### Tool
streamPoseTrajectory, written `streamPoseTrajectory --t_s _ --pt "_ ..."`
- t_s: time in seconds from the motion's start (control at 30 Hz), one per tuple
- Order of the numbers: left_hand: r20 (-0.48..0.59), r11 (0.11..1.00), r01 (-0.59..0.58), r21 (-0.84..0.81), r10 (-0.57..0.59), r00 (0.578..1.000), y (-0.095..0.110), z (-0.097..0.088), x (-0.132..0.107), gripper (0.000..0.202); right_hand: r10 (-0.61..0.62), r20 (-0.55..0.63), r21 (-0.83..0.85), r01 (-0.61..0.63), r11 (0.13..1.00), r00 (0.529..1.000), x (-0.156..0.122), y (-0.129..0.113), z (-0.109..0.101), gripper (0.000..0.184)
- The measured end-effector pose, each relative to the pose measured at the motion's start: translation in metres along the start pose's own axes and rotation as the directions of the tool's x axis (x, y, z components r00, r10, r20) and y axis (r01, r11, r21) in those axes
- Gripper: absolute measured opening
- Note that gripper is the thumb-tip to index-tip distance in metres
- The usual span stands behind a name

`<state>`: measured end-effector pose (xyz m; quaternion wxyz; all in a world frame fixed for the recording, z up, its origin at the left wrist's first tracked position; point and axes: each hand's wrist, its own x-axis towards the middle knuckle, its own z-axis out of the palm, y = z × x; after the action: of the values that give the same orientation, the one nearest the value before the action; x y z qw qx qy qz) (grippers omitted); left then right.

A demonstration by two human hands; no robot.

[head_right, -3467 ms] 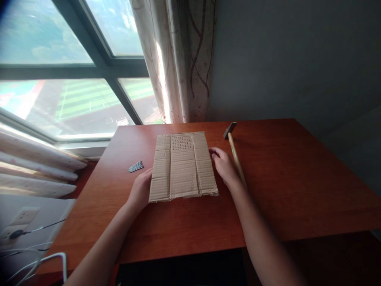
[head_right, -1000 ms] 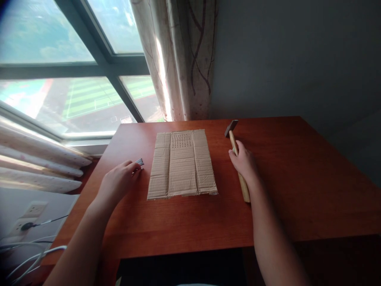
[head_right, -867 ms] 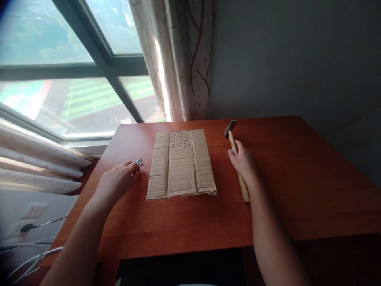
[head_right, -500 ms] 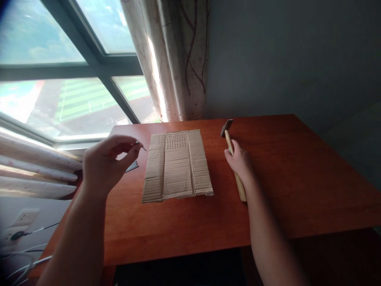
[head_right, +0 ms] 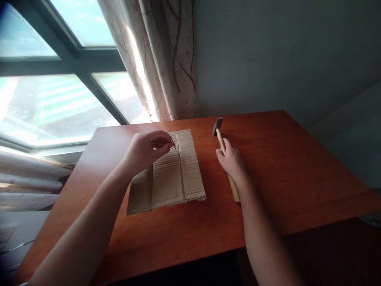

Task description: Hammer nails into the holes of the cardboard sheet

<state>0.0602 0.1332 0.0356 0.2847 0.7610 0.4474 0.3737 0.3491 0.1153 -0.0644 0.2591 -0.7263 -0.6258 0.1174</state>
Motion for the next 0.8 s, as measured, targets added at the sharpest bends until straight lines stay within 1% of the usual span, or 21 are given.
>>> streamPoseTrajectory --t_s 0.43,0.57,0.8 --pt "0.012 0.995 -0.048 0.092 0.047 0.999 -0.0031 0.0009 0.0 0.007 0.02 0.007 -0.008 -0.02 1.0 1.0 -0.0007 -0.0012 -0.0019 0.062" --pt "0.01 0.994 -0.051 0.094 0.05 0.999 -0.0023 0.0011 -0.0006 0.007 0.03 0.026 -0.018 -0.03 0.999 0.999 -0.0007 -0.0013 -0.0023 0.063" --pt "0.012 0.992 -0.076 0.103 0.075 0.997 -0.0003 0.0013 -0.0008 0.008 0.011 0.001 -0.019 -0.011 1.0 1.0 -0.0004 0.0005 -0.0009 0.062"
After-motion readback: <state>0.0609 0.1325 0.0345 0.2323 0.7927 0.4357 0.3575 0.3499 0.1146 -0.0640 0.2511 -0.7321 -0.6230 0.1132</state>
